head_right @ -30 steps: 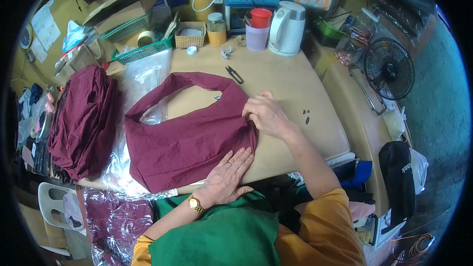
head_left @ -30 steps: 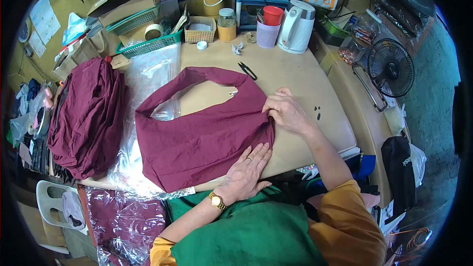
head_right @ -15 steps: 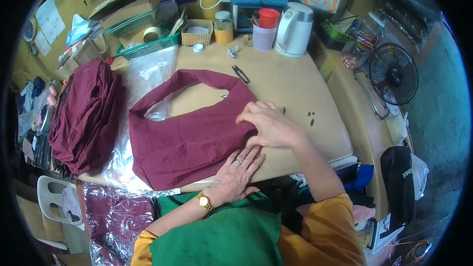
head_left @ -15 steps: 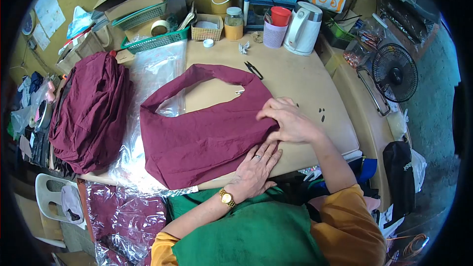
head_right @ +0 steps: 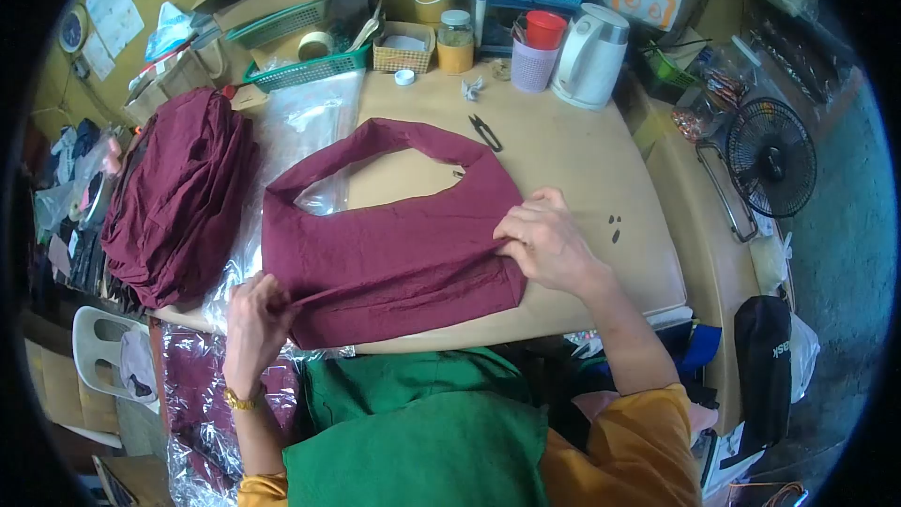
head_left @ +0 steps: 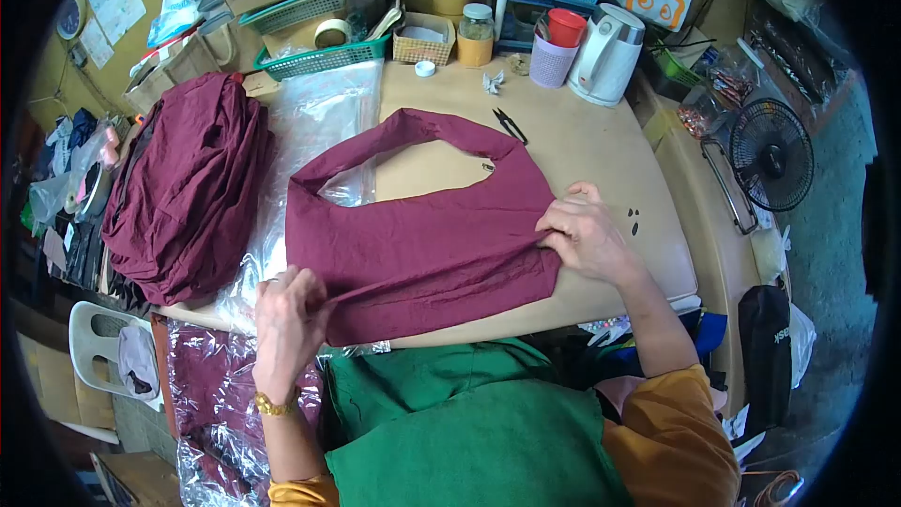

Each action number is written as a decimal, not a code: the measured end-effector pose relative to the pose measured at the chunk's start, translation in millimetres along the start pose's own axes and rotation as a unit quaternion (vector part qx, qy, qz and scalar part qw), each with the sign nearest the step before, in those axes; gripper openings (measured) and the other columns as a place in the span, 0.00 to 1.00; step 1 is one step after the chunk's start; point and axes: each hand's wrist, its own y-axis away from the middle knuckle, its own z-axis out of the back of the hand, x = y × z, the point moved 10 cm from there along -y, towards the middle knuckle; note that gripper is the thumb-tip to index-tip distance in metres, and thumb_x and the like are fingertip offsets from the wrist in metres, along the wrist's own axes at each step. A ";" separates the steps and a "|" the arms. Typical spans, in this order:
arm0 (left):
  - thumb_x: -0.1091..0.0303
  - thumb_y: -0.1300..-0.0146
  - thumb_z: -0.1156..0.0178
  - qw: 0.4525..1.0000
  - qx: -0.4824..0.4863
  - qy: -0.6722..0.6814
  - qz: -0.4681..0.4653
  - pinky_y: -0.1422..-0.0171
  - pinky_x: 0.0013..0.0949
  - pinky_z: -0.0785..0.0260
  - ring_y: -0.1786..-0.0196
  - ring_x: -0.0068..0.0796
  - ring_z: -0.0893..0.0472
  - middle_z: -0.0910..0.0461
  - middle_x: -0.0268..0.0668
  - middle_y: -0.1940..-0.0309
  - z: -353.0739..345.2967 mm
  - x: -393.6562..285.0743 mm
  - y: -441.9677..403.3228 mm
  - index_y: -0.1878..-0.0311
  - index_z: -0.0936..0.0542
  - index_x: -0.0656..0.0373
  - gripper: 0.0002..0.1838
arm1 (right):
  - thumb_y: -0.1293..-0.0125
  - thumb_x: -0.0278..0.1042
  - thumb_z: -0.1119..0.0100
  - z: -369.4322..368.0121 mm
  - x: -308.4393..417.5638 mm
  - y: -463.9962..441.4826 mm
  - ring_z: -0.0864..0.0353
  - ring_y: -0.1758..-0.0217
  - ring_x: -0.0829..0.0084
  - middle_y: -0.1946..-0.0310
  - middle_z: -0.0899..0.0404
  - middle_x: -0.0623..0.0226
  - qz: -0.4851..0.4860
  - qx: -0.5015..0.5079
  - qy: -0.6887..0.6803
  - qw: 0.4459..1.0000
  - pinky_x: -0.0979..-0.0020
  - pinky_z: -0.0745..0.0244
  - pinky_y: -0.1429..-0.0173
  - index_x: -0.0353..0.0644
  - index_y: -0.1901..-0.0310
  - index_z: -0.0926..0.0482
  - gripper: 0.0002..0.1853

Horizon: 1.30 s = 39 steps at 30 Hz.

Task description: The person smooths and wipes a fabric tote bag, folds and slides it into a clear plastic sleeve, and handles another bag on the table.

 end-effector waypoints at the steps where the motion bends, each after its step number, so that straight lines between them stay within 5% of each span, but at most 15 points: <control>1: 0.75 0.54 0.27 0.999 -0.043 0.027 0.015 0.56 0.40 0.30 0.66 0.42 0.20 0.22 0.38 0.73 7.3 5.7 2.2 0.68 0.23 0.59 0.13 | 0.47 0.24 0.32 -1.3 -2.6 3.2 0.19 0.58 0.67 0.69 0.19 0.68 -0.004 -0.001 0.003 1.000 0.59 0.37 0.37 0.44 0.62 0.20 0.10; 5: 0.70 0.46 0.24 0.939 -0.031 0.298 0.170 0.53 0.26 0.32 0.63 0.21 0.24 0.20 0.32 0.70 -19.8 65.6 14.5 0.64 0.20 0.64 0.13 | 0.40 0.22 0.36 4.5 -27.3 13.5 0.18 0.58 0.68 0.65 0.14 0.67 -0.122 -0.085 -0.078 0.986 0.59 0.36 0.37 0.42 0.65 0.19 0.04; 6: 0.67 0.39 0.27 0.929 -0.070 0.339 0.134 0.54 0.26 0.31 0.64 0.19 0.25 0.20 0.27 0.69 -19.6 64.4 12.4 0.60 0.18 0.65 0.12 | 0.39 0.22 0.37 5.2 -36.2 17.2 0.18 0.58 0.67 0.63 0.14 0.66 -0.171 -0.121 -0.122 0.970 0.60 0.35 0.38 0.41 0.66 0.20 0.03; 11: 0.66 0.32 0.33 0.865 0.007 0.459 0.204 0.57 0.22 0.32 0.66 0.13 0.27 0.21 0.24 0.70 -77.3 85.2 17.0 0.60 0.17 0.64 0.09 | 0.40 0.20 0.36 12.6 -34.1 26.8 0.20 0.57 0.63 0.63 0.16 0.64 -0.125 -0.265 -0.043 0.955 0.63 0.32 0.43 0.41 0.64 0.21 0.05; 16: 0.71 0.34 0.32 0.813 -0.155 0.531 0.181 0.59 0.20 0.36 0.66 0.12 0.30 0.26 0.23 0.70 -69.7 87.0 20.2 0.65 0.20 0.62 0.07 | 0.41 0.18 0.35 10.0 -37.6 40.4 0.23 0.56 0.59 0.66 0.20 0.62 -0.145 -0.369 -0.049 0.917 0.62 0.28 0.49 0.41 0.62 0.22 0.08; 18: 0.76 0.32 0.35 0.824 -0.265 0.488 0.114 0.59 0.21 0.37 0.66 0.14 0.32 0.30 0.26 0.70 -47.3 74.9 22.1 0.66 0.25 0.62 0.08 | 0.40 0.18 0.37 -0.1 -58.2 50.4 0.23 0.56 0.57 0.65 0.20 0.61 -0.237 -0.402 -0.117 0.877 0.59 0.26 0.54 0.40 0.62 0.23 0.07; 22: 0.79 0.30 0.41 0.888 -0.339 0.305 0.059 0.58 0.23 0.36 0.66 0.20 0.32 0.32 0.32 0.71 -28.0 56.0 31.1 0.65 0.30 0.62 0.09 | 0.38 0.19 0.39 8.3 -58.2 39.6 0.23 0.56 0.57 0.62 0.19 0.60 -0.225 -0.370 -0.083 0.898 0.57 0.26 0.56 0.39 0.61 0.23 0.06; 24: 0.79 0.30 0.40 0.893 -0.316 0.316 0.055 0.59 0.24 0.35 0.67 0.21 0.31 0.31 0.33 0.71 -40.1 54.1 27.4 0.64 0.30 0.62 0.08 | 0.36 0.24 0.38 -4.9 -68.9 26.0 0.23 0.54 0.56 0.56 0.19 0.59 -0.266 -0.199 -0.022 0.943 0.56 0.27 0.48 0.40 0.58 0.24 0.07; 27: 0.78 0.31 0.38 0.910 -0.301 0.283 0.037 0.60 0.27 0.33 0.69 0.26 0.29 0.28 0.36 0.72 -55.2 47.9 21.2 0.63 0.29 0.62 0.08 | 0.36 0.34 0.34 20.7 -25.6 21.5 0.24 0.46 0.53 0.48 0.21 0.60 -0.195 -0.317 0.087 0.924 0.51 0.33 0.41 0.47 0.52 0.23 0.13; 29: 0.76 0.32 0.37 0.915 -0.274 0.295 0.040 0.60 0.29 0.32 0.70 0.28 0.28 0.27 0.37 0.73 -67.3 44.3 19.5 0.62 0.29 0.62 0.08 | 0.39 0.49 0.32 6.2 35.0 0.4 0.31 0.32 0.52 0.36 0.28 0.59 -0.077 -0.284 0.056 0.954 0.38 0.45 0.30 0.57 0.42 0.25 0.24; 32: 0.75 0.32 0.37 0.918 -0.269 0.288 0.033 0.60 0.30 0.32 0.69 0.28 0.28 0.26 0.36 0.72 -63.6 47.2 16.1 0.63 0.28 0.62 0.08 | 0.44 0.63 0.33 -61.2 57.9 3.4 0.56 0.17 0.49 0.23 0.46 0.54 -0.026 -0.131 0.222 0.966 0.22 0.67 0.26 0.63 0.32 0.30 0.38; 34: 0.75 0.31 0.39 0.911 -0.296 0.285 0.039 0.60 0.30 0.32 0.69 0.26 0.28 0.27 0.35 0.72 -61.0 68.3 19.6 0.64 0.28 0.62 0.07 | 0.44 0.53 0.29 -38.0 -36.8 31.5 0.55 0.19 0.44 0.23 0.49 0.51 -0.274 -0.062 0.266 0.922 0.23 0.58 0.28 0.53 0.30 0.32 0.40; 36: 0.71 0.31 0.37 0.910 -0.268 0.315 0.040 0.59 0.28 0.32 0.67 0.23 0.30 0.28 0.32 0.71 -65.5 81.0 19.2 0.61 0.27 0.62 0.08 | 0.45 0.44 0.26 6.5 -84.8 75.5 0.44 0.24 0.47 0.29 0.40 0.48 -0.325 -0.134 0.344 0.871 0.35 0.44 0.29 0.46 0.32 0.33 0.40; 38: 0.68 0.32 0.35 0.906 -0.251 0.338 0.039 0.59 0.28 0.33 0.66 0.22 0.30 0.28 0.32 0.70 -60.2 77.9 15.7 0.59 0.26 0.63 0.10 | 0.45 0.39 0.25 29.1 -106.2 105.8 0.29 0.34 0.53 0.43 0.26 0.51 -0.377 -0.205 0.142 0.892 0.50 0.36 0.32 0.41 0.36 0.31 0.36; 39: 0.66 0.31 0.36 0.916 -0.211 0.337 0.058 0.54 0.27 0.33 0.62 0.22 0.29 0.28 0.32 0.65 -54.9 71.2 9.5 0.55 0.26 0.63 0.12 | 0.45 0.39 0.25 31.0 -102.9 108.6 0.29 0.34 0.53 0.43 0.26 0.51 -0.379 -0.205 0.144 0.891 0.50 0.36 0.32 0.41 0.36 0.31 0.36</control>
